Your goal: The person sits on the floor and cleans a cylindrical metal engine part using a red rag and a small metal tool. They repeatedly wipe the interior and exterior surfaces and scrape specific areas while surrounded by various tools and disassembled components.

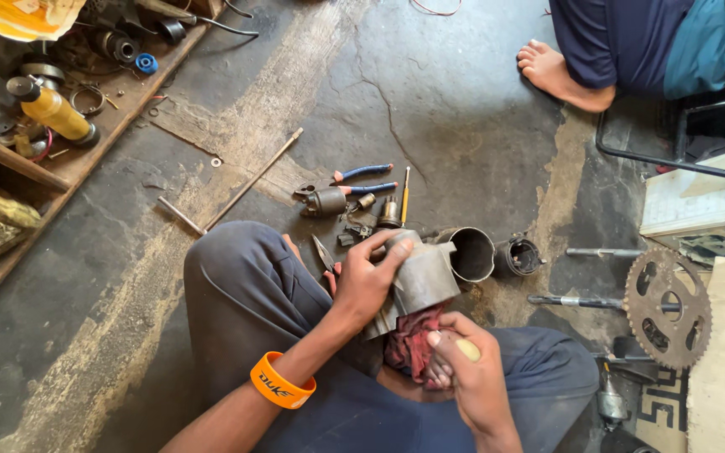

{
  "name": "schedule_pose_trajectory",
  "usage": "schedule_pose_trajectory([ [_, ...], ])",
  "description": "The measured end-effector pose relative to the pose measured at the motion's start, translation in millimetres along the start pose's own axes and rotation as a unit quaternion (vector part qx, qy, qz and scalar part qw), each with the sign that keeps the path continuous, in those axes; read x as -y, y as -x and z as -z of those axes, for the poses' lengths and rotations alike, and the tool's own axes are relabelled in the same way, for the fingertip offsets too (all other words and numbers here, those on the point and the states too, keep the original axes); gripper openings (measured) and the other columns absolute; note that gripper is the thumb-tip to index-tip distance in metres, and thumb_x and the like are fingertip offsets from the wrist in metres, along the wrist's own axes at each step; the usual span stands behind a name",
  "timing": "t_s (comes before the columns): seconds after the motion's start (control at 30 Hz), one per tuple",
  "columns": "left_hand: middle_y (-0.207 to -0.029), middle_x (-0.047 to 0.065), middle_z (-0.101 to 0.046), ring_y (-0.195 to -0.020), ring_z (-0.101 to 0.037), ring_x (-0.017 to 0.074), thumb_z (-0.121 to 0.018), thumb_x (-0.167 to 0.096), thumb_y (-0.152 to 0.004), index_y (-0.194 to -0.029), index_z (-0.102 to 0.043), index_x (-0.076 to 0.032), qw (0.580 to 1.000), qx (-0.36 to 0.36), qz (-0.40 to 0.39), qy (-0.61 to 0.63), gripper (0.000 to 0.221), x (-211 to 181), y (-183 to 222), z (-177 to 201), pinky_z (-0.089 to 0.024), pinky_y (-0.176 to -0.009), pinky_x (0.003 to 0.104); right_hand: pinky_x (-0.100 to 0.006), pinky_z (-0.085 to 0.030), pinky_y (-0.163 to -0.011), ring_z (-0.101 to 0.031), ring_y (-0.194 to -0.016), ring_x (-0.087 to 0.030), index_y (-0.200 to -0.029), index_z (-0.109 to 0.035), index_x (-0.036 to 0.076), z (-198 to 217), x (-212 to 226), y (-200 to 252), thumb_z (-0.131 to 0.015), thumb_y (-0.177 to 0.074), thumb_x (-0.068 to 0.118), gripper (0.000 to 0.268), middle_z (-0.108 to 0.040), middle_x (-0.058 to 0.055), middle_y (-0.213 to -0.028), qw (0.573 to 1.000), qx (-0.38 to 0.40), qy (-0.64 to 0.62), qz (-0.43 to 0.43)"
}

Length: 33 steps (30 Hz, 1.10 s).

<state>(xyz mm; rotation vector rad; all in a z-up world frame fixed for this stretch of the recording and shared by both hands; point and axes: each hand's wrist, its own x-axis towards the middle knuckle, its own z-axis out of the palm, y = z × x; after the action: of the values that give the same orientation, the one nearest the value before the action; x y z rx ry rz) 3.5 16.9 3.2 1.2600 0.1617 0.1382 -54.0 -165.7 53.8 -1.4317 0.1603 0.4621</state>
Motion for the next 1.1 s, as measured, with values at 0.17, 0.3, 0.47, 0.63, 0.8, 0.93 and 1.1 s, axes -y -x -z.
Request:
schedule_pose_trajectory([
  [0.17, -0.097, 0.000, -0.071, -0.088, -0.059, 0.0056, -0.064, -0.030, -0.099, -0.113, -0.074, 0.003, 0.994, 0.001, 0.054, 0.099, 0.037, 11, -4, -1, -0.049, -0.081, 0.023, -0.023, -0.035, -0.044, -0.040, -0.045, -0.006, -0.107, -0.062, -0.001, 9, -26, -5, -0.055, -0.094, 0.009, 0.018, -0.035, 0.007, -0.055, 0.972, 0.057, -0.221, -0.053],
  [0.3, -0.096, 0.001, -0.072, -0.087, -0.060, 0.0066, -0.065, -0.029, -0.098, -0.113, -0.073, 0.003, 0.991, 0.019, 0.060, 0.119, 0.036, 16, -2, 0, -0.048, -0.079, 0.023, -0.023, -0.034, -0.045, -0.039, -0.045, -0.005, -0.103, -0.061, 0.001, 10, -31, -6, -0.053, -0.095, 0.009, 0.014, -0.034, 0.007, -0.055, 0.947, 0.084, -0.299, -0.083],
  [0.47, -0.099, 0.004, -0.075, -0.090, -0.064, 0.0083, -0.066, -0.031, -0.096, -0.114, -0.073, 0.001, 0.999, -0.002, 0.043, 0.015, 0.037, 18, -7, -2, -0.052, -0.081, 0.025, -0.024, -0.037, -0.045, -0.045, -0.049, -0.005, -0.098, -0.064, -0.003, 9, -14, -6, -0.062, -0.093, 0.006, 0.010, -0.052, 0.002, -0.060, 0.998, 0.007, 0.057, 0.003],
  [0.63, -0.107, 0.010, -0.078, -0.100, -0.070, 0.0143, -0.068, -0.035, -0.093, -0.117, -0.073, 0.000, 0.993, -0.015, -0.013, -0.112, 0.042, 12, -3, -2, -0.052, -0.091, 0.029, -0.025, -0.045, -0.053, -0.050, -0.058, -0.007, -0.098, -0.070, 0.001, -9, 2, 6, -0.070, -0.090, 0.010, 0.012, -0.059, -0.002, -0.063, 0.923, -0.043, 0.367, 0.110],
  [0.8, -0.109, 0.011, -0.079, -0.101, -0.073, 0.0175, -0.068, -0.038, -0.091, -0.118, -0.073, -0.003, 0.993, 0.010, 0.021, -0.117, 0.044, 1, 3, -6, -0.053, -0.092, 0.031, -0.025, -0.048, -0.054, -0.053, -0.058, -0.008, -0.097, -0.071, 0.003, -13, 15, 14, -0.071, -0.087, 0.011, 0.013, -0.061, -0.004, -0.063, 0.908, -0.043, 0.406, 0.091],
  [0.93, -0.113, 0.013, -0.077, -0.106, -0.073, 0.0217, -0.070, -0.039, -0.089, -0.120, -0.073, -0.007, 0.983, 0.017, 0.015, -0.185, 0.045, -7, 11, -9, -0.053, -0.093, 0.034, -0.025, -0.050, -0.054, -0.058, -0.058, -0.006, -0.095, -0.072, 0.002, -4, 20, 13, -0.069, -0.089, 0.011, 0.011, -0.065, -0.002, -0.066, 0.929, -0.014, 0.366, 0.048],
  [1.1, -0.112, 0.013, -0.078, -0.106, -0.073, 0.0202, -0.070, -0.038, -0.090, -0.119, -0.073, -0.006, 0.987, -0.003, -0.005, -0.158, 0.044, -2, 9, -8, -0.053, -0.094, 0.033, -0.024, -0.047, -0.049, -0.055, -0.057, -0.005, -0.095, -0.073, 0.000, -1, -4, 10, -0.069, -0.091, 0.010, 0.011, -0.064, -0.001, -0.065, 0.955, -0.062, 0.290, 0.031],
])
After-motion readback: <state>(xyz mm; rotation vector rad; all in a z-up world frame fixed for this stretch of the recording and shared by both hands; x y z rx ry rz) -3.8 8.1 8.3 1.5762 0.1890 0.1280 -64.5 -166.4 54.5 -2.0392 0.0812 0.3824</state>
